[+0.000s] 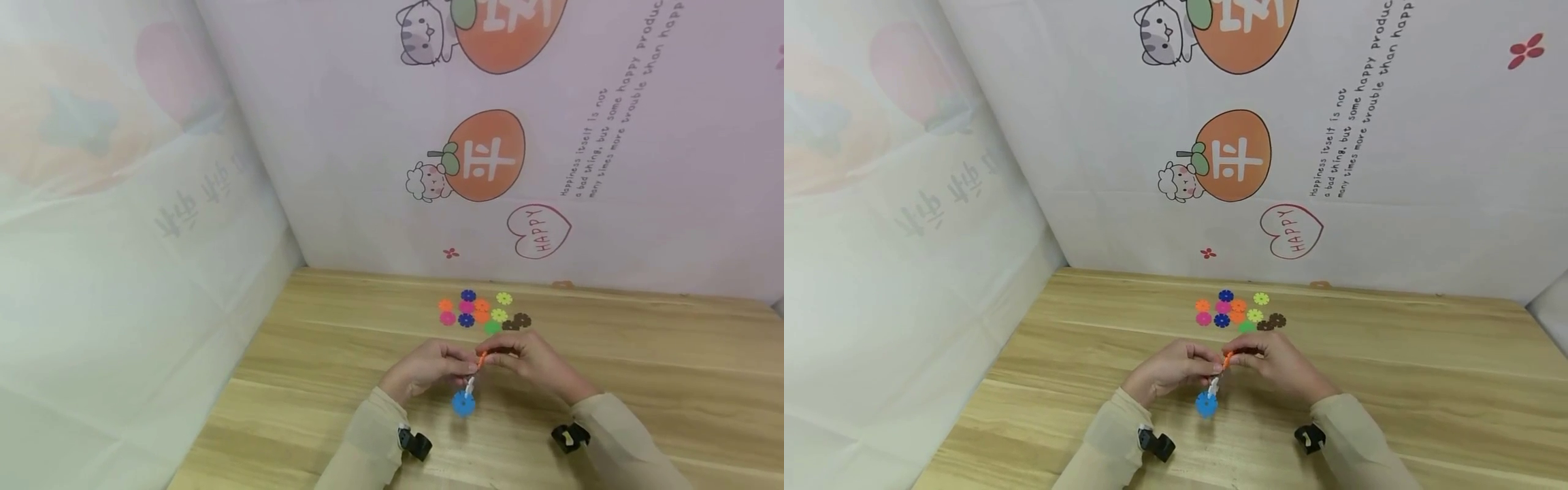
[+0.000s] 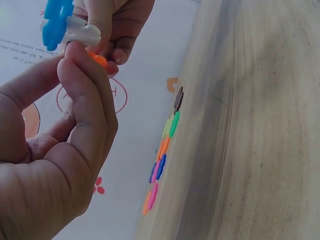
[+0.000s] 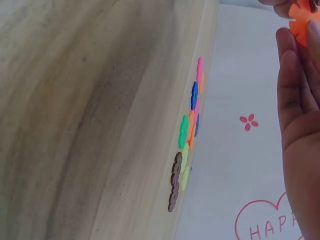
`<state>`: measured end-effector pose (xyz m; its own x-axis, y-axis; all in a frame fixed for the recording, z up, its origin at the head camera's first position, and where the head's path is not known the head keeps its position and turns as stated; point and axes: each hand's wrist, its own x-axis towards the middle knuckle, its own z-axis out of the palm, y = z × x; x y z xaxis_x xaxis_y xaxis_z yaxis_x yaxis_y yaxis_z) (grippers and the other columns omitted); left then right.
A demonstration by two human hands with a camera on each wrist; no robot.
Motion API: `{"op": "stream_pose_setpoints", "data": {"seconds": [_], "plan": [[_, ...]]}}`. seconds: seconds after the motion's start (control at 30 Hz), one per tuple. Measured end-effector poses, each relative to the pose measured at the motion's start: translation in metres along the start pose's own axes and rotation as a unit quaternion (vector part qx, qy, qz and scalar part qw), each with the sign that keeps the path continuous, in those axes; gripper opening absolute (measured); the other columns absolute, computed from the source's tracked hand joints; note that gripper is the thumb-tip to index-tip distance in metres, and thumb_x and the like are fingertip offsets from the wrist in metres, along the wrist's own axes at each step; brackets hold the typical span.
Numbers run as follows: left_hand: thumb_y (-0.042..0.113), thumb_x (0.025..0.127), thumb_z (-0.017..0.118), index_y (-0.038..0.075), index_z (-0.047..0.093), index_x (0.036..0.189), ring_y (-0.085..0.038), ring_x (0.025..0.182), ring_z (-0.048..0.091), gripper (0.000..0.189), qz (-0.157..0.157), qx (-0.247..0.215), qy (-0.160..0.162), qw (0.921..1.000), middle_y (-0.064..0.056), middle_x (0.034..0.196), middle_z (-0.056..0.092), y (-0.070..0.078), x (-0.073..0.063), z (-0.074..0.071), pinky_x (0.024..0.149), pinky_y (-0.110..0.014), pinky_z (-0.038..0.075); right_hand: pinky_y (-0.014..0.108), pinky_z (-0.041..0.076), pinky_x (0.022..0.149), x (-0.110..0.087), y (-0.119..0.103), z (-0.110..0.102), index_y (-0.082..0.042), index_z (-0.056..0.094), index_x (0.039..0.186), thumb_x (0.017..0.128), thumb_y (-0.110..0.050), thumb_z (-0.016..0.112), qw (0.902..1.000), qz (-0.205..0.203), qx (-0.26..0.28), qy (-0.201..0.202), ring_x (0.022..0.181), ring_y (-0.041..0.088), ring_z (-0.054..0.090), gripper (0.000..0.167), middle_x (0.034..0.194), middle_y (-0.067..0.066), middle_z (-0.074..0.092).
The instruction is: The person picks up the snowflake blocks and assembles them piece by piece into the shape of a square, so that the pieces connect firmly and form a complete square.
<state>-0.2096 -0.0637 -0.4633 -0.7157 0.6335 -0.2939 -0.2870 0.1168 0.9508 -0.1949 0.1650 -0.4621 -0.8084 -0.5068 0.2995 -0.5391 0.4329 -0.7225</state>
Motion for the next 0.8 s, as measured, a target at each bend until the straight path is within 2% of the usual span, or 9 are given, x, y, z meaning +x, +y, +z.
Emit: {"op": "stream_pose_setpoints", "data": {"seconds": [0.13,0.27,0.37,0.5,0.6,0.8], "plan": [[0.009,0.094,0.066,-0.009,0.069,0.107,-0.01,0.072,0.065,0.022,0.004,-0.004,0.01,0.9999,-0.002,0.085,0.072,-0.001,0.0,0.0,0.076,-0.028,0.057,0.025,0.059,0.077,0.0,0.005,-0.005,-0.006,0.072,0.109,0.091,-0.006,0.069,0.996,0.073,-0.044,0.027,0.091,0.012,0.07,0.018,0.101,0.003,0.074],[0.006,0.094,0.065,-0.009,0.069,0.106,-0.01,0.073,0.066,0.019,0.009,-0.009,0.02,0.9997,-0.007,0.09,0.074,-0.003,0.002,0.0,0.074,-0.027,0.058,0.035,0.059,0.082,0.003,0.014,-0.01,-0.003,0.072,0.11,0.094,-0.009,0.066,0.9837,0.132,-0.109,0.054,0.093,0.021,0.07,0.019,0.103,0.008,0.074],[0.004,0.094,0.064,-0.011,0.067,0.106,-0.01,0.073,0.067,0.019,0.014,-0.012,0.024,0.9995,-0.011,0.093,0.075,-0.004,0.003,-0.001,0.073,-0.026,0.058,0.043,0.057,0.084,0.009,0.02,-0.012,0.0,0.07,0.111,0.093,-0.01,0.066,0.9735,0.167,-0.145,0.058,0.093,0.025,0.069,0.021,0.102,0.011,0.073],[0.003,0.094,0.063,-0.011,0.067,0.107,-0.011,0.076,0.068,0.019,0.016,-0.021,0.021,0.9994,-0.013,0.096,0.075,-0.006,0.003,-0.003,0.074,-0.026,0.059,0.047,0.057,0.083,0.019,0.027,-0.009,0.003,0.069,0.11,0.091,-0.009,0.067,0.9657,0.196,-0.164,0.042,0.091,0.027,0.068,0.023,0.099,0.014,0.073],[0.003,0.095,0.063,-0.011,0.067,0.106,-0.012,0.078,0.069,0.019,0.019,-0.031,0.02,0.9991,-0.013,0.096,0.075,-0.006,0.002,-0.002,0.074,-0.026,0.058,0.046,0.057,0.08,0.026,0.033,-0.004,0.004,0.07,0.107,0.089,-0.008,0.069,0.961,0.201,-0.187,0.033,0.087,0.027,0.067,0.022,0.095,0.015,0.072],[0.001,0.095,0.061,-0.014,0.065,0.106,-0.009,0.075,0.068,0.019,0.028,-0.035,0.024,0.9987,-0.008,0.092,0.074,-0.004,0.003,-0.001,0.068,-0.021,0.056,0.041,0.056,0.073,0.037,0.04,0.002,0.005,0.069,0.104,0.087,-0.011,0.072,0.9491,0.231,-0.212,0.026,0.077,0.022,0.062,0.023,0.086,0.011,0.069]]}}
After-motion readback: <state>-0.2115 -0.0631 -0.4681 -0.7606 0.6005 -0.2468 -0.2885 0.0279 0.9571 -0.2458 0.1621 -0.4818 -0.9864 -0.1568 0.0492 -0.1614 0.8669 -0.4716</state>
